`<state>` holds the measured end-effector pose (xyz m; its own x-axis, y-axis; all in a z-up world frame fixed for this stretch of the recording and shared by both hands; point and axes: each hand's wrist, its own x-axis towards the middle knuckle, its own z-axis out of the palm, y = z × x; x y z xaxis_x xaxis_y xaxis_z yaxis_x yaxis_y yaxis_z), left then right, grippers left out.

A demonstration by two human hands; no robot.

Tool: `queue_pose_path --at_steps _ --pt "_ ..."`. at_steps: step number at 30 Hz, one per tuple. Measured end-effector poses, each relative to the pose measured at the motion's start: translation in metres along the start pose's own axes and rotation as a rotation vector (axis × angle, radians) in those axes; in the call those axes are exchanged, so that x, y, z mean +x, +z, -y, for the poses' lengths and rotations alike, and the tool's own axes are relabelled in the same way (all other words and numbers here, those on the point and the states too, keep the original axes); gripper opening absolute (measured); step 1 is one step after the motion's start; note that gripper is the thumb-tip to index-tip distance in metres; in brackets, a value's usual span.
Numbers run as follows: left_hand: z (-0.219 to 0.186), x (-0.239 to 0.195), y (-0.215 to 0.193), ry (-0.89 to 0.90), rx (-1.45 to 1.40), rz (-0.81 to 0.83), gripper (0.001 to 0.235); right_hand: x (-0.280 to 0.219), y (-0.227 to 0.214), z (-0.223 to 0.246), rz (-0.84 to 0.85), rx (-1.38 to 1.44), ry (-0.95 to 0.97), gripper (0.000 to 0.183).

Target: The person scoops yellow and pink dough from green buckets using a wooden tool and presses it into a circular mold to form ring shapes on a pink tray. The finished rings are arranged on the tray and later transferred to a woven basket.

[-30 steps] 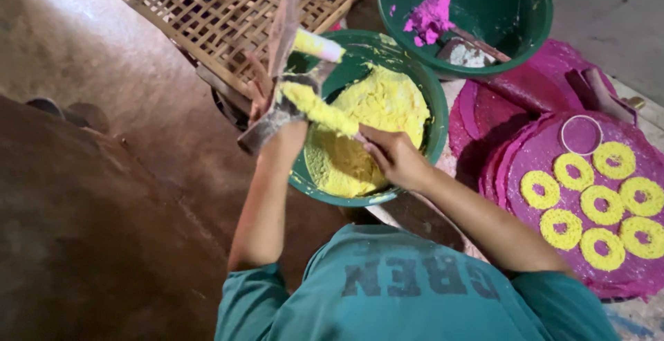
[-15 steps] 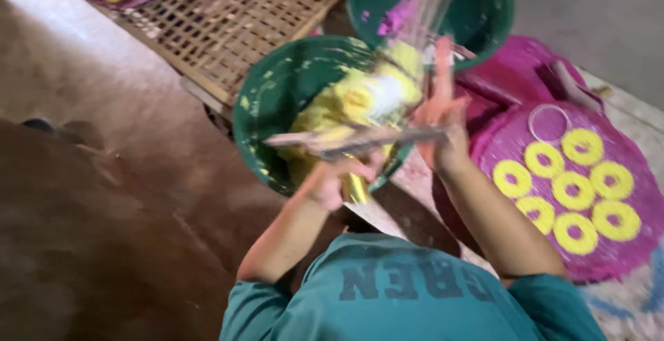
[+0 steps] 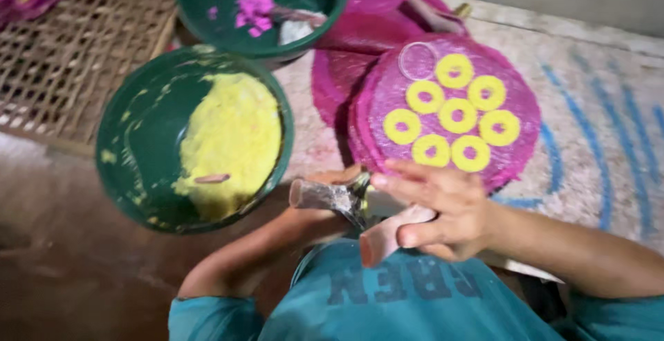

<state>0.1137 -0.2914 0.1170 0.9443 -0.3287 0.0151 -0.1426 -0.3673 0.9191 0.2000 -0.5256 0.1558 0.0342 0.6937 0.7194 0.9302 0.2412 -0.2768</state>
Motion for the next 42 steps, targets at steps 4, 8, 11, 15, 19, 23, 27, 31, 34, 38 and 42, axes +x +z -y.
queue_pose_path --at_steps 4,8,11,15,19,23,27,31,34,38,42 --pt "0.008 0.027 0.045 -0.038 -0.423 -0.019 0.031 -0.046 0.010 0.001 -0.036 0.030 0.295 0.058" --pt "0.033 0.081 0.062 -0.173 -0.287 0.178 0.032 -0.108 -0.013 -0.009 -0.081 0.295 0.683 0.088" --pt "0.061 0.130 0.062 0.096 -0.117 0.307 0.037 -0.165 -0.039 -0.017 0.032 0.917 1.124 0.102" --pt "0.138 0.215 0.036 0.006 -0.295 0.504 0.071 -0.227 -0.018 0.011 -0.259 1.193 1.259 0.118" --pt "0.250 0.282 -0.008 0.067 0.690 -0.400 0.059 -0.257 -0.005 0.029 -0.494 0.970 1.275 0.114" --pt "0.320 0.294 -0.004 -0.412 -0.400 -0.096 0.040 -0.259 -0.007 0.038 -0.730 0.993 1.247 0.111" --pt "0.331 0.256 0.016 -0.507 -0.527 -0.332 0.043 -0.255 -0.007 0.038 -0.825 1.019 1.252 0.109" --pt "0.312 0.182 0.070 -0.499 -0.610 -0.614 0.045 -0.257 -0.004 0.028 -0.804 1.041 1.268 0.108" --pt "0.291 0.126 0.133 -0.379 -0.799 -0.772 0.050 -0.257 0.000 0.018 -0.738 1.070 1.286 0.105" --pt "0.251 0.086 0.173 -0.366 -0.640 -0.774 0.055 -0.246 0.006 -0.003 -0.598 1.116 1.272 0.105" --pt "0.189 0.087 0.137 -0.173 -0.475 -0.898 0.070 -0.233 0.002 -0.027 -0.399 1.203 1.292 0.106"
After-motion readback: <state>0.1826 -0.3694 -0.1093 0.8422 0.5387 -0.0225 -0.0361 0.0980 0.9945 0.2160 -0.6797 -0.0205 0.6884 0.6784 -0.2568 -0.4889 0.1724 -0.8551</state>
